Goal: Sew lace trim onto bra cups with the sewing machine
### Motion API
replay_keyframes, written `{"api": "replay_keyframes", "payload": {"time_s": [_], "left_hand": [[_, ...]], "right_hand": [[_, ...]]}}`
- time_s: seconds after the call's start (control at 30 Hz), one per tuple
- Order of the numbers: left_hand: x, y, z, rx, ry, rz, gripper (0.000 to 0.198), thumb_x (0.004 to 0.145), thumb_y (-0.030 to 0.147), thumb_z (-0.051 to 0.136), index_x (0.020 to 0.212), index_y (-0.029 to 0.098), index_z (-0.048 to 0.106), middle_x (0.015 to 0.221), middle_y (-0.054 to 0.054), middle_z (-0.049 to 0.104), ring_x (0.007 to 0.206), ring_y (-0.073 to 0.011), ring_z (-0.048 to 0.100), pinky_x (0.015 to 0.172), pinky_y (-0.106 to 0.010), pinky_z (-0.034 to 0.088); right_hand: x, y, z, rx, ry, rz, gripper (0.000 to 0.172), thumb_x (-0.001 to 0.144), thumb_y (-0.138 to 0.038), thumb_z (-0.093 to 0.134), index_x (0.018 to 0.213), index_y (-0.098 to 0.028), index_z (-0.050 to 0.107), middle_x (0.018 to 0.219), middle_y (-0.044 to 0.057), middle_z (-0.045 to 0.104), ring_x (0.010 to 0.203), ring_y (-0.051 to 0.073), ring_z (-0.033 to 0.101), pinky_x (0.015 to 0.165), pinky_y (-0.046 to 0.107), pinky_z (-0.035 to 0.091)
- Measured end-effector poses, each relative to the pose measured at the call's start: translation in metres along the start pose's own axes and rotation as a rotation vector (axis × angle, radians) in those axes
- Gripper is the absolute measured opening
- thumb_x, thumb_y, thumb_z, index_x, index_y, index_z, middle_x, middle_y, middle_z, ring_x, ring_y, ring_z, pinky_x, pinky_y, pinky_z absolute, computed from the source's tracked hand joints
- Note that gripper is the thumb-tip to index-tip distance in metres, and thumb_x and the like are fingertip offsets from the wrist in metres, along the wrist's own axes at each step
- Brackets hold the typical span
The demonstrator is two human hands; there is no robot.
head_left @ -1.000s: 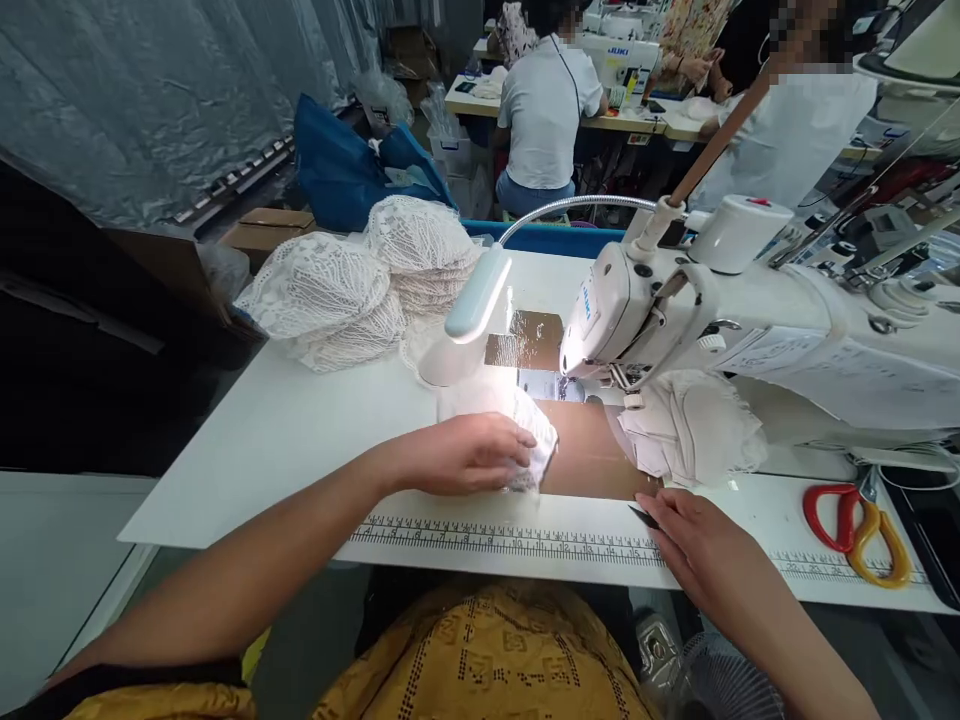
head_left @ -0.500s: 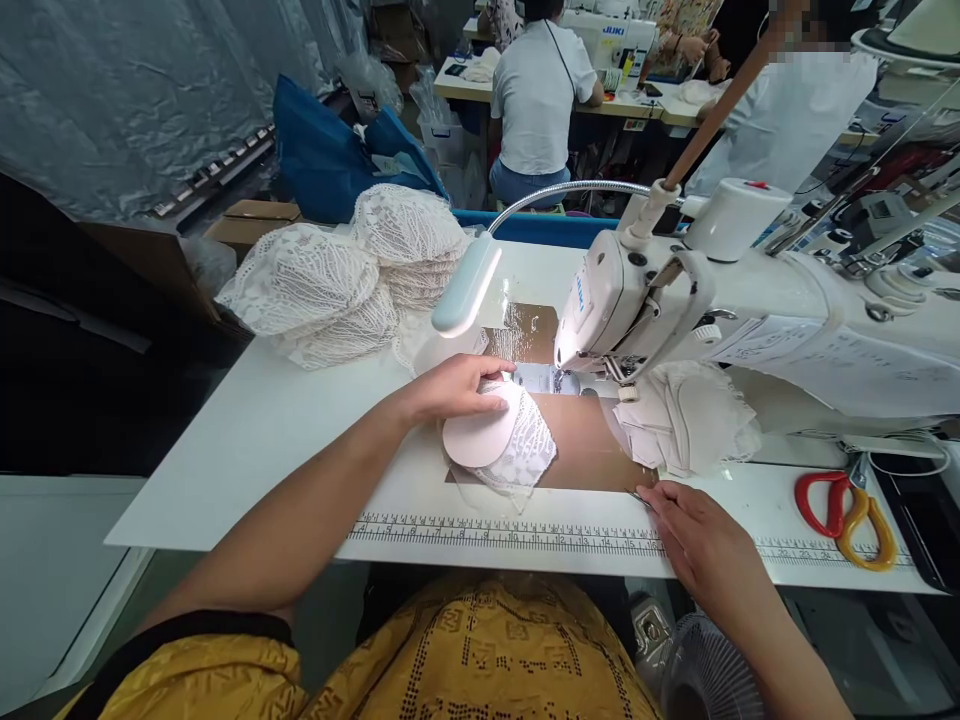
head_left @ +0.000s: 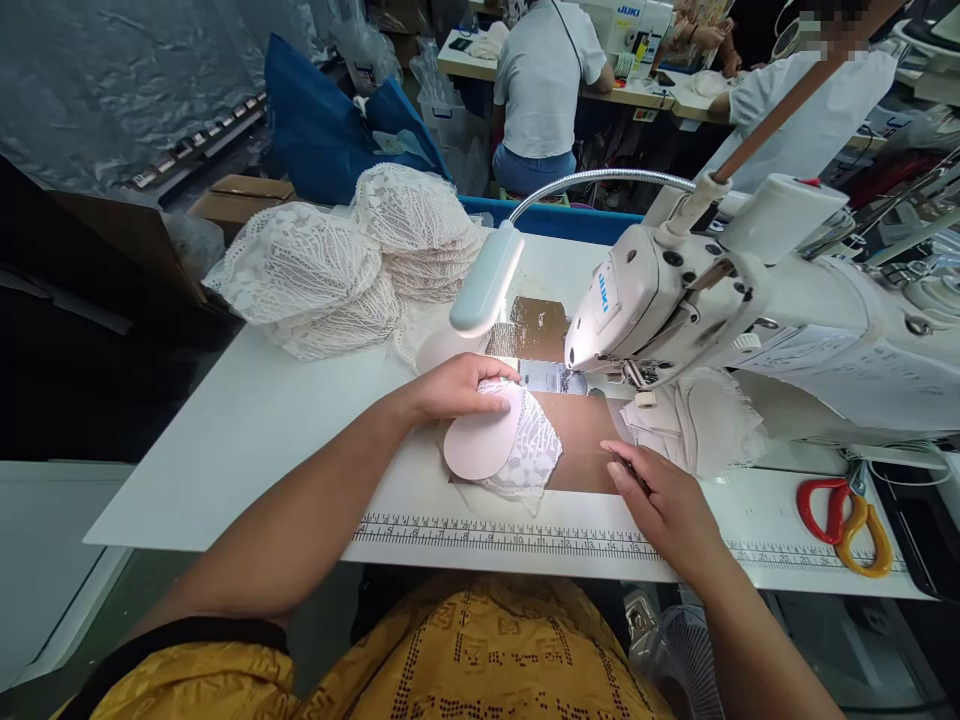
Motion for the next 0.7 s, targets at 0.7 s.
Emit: {"api": "replay_keyframes", "payload": {"time_s": [0.7], "left_hand": [[-0.004, -0.004, 0.007, -0.436, 0.052, -0.206, 0.027, 0.079, 0.041, 0.068, 0.079, 0.013, 0.063, 0.068, -0.001, 0.062, 0.059, -0.011, 0.056, 0.052, -0.02, 0.043]], "right_hand": [[0.059, -0.016, 0.023, 0.589, -0.277, 0.36, 0.017, 0.077, -0.034, 0.058, 0.081, -0.02, 0.067, 0.076, 0.0, 0.064, 0.072, 0.017, 0.057, 0.072, 0.031, 0.042]]}}
Point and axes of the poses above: each hand's wrist, its own x-axis towards the middle knuckle, its own z-axis out of the palm, y = z × x, the point moved 3 cm from there along x, towards the middle knuckle
